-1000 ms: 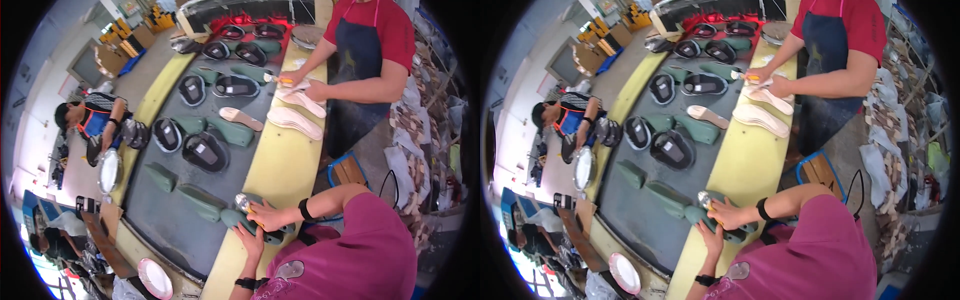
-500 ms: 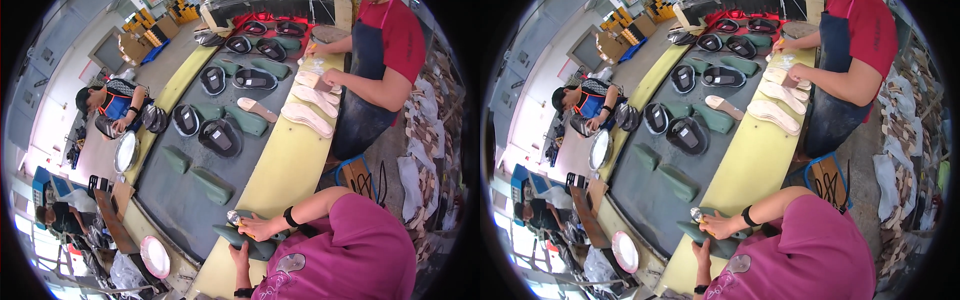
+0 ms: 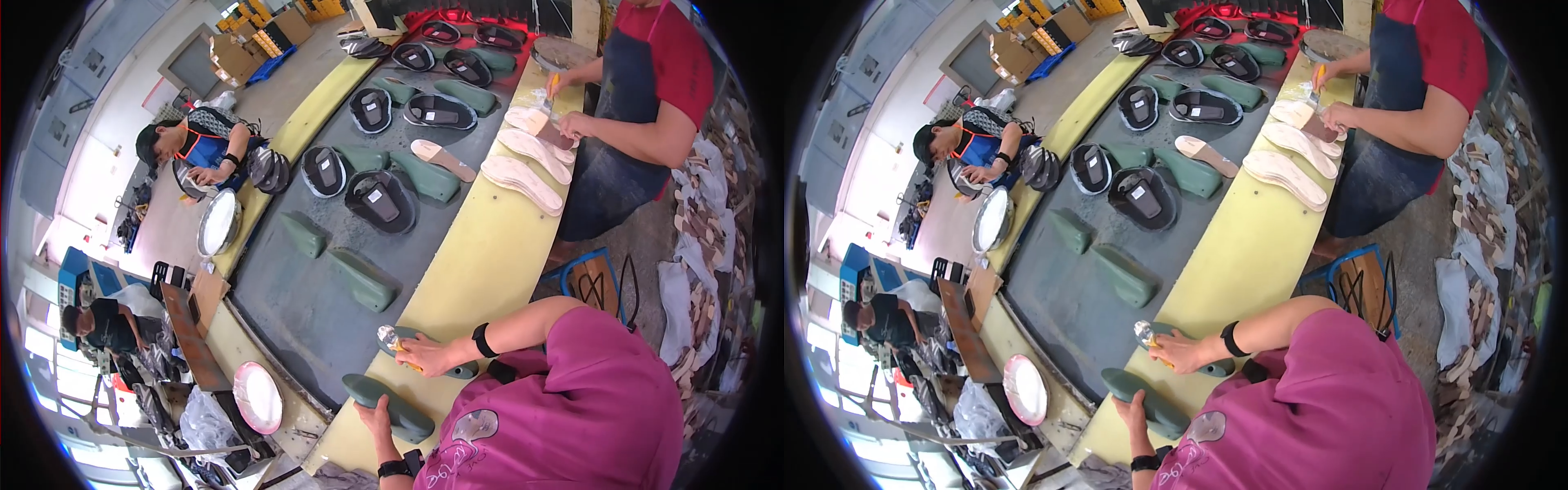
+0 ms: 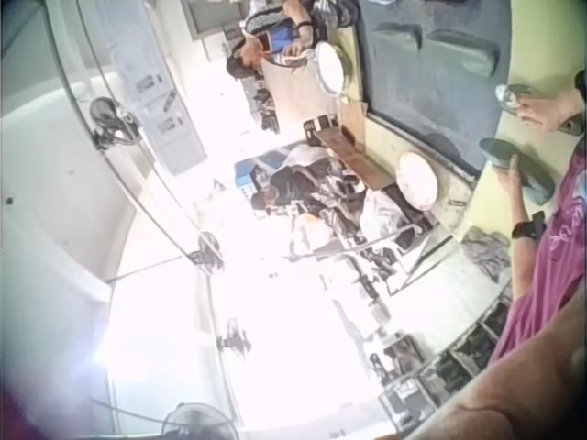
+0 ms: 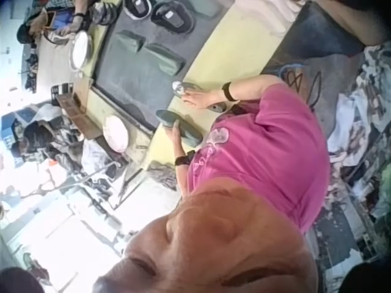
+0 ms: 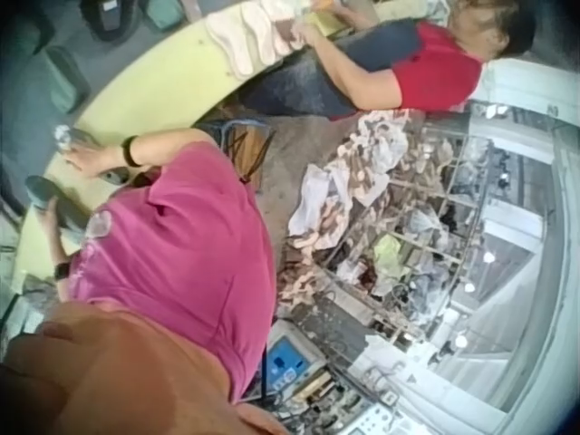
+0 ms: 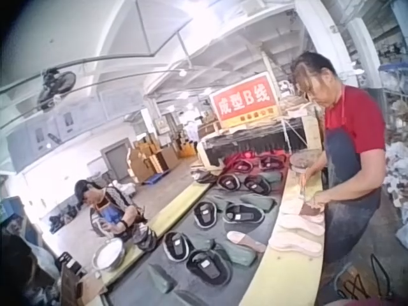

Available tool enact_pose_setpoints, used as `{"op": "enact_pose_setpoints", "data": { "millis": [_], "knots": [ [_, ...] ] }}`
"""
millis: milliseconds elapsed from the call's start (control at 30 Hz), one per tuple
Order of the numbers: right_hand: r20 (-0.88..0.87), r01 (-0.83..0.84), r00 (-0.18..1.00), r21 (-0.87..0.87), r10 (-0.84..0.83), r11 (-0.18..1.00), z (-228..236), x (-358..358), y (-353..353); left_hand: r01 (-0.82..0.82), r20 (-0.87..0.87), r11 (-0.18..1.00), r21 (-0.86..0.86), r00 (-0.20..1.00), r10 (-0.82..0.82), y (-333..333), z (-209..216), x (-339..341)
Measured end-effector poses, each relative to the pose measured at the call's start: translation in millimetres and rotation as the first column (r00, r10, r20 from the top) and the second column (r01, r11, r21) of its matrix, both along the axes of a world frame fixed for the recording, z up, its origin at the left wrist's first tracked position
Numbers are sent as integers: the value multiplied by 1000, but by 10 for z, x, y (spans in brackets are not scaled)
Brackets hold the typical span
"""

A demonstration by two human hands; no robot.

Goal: The recorder applies a liquid adhesive to green shoe lasts using a brush on a conveyor belt, then retrieves more lasts from a storage rack.

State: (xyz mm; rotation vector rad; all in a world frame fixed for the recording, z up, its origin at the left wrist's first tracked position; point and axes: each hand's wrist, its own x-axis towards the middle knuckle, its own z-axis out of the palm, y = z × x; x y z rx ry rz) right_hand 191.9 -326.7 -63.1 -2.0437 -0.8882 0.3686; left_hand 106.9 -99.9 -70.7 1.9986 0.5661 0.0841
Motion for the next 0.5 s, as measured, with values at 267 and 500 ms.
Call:
{"op": "enact_pose_setpoints", "data": {
  "millis": [267, 500],
  "knots": [
    [25, -64, 998, 49, 63, 997, 70, 6, 203, -165, 58, 986, -35, 984, 167, 608, -42, -494],
    [-44, -148, 987, 103, 153, 984, -33, -76, 640, -116, -110, 983, 141, 985, 132, 460, 334, -421]
  ]
}}
